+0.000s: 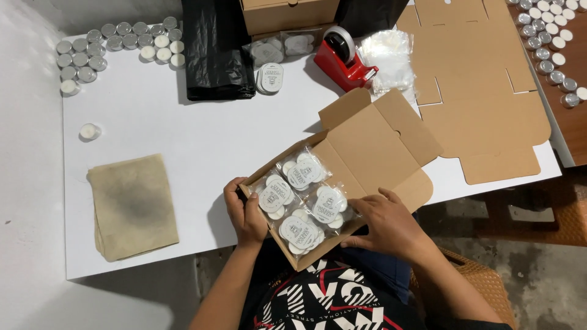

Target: Folding a cardboard box, filling it with small candles, and placing the box into a black shipping mailer.

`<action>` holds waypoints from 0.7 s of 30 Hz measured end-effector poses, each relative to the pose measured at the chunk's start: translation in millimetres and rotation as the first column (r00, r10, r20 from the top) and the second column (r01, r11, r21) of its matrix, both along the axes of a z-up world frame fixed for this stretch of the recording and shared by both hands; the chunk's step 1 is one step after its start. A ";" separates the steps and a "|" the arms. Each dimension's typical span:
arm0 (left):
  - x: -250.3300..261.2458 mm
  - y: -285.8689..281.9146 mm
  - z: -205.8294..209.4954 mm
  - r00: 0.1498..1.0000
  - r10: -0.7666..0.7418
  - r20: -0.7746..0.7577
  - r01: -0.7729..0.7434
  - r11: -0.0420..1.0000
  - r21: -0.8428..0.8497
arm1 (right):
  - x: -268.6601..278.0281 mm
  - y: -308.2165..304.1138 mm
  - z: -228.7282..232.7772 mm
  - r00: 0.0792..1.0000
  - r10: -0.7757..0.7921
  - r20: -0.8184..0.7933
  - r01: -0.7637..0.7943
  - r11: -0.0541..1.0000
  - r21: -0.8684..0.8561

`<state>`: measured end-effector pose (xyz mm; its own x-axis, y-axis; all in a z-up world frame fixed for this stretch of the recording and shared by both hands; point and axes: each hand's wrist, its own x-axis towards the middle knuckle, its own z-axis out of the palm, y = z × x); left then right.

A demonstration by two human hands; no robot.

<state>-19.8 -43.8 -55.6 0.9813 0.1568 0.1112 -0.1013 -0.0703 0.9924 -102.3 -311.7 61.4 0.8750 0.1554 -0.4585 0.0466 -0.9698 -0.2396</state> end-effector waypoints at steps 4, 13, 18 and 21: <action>-0.3 4.3 5.0 1.000 -0.016 -0.007 0.016 1.000 0.019 | 0.6 -8.1 10.5 0.998 -0.061 -0.035 0.062 0.997 0.044; 39.3 23.5 41.0 0.974 -0.226 -0.006 0.220 0.942 0.255 | -19.4 -41.3 3.9 0.949 -0.314 -0.020 0.315 0.948 0.047; 90.8 0.8 114.6 0.649 -0.651 -0.393 0.714 0.343 0.611 | -30.7 -35.6 -24.2 0.848 -0.527 0.062 0.472 0.803 0.364; 119.9 -30.1 130.3 0.402 -0.771 -0.493 0.901 0.237 0.364 | -38.2 -22.9 -56.2 0.713 -0.696 0.083 0.501 0.589 0.634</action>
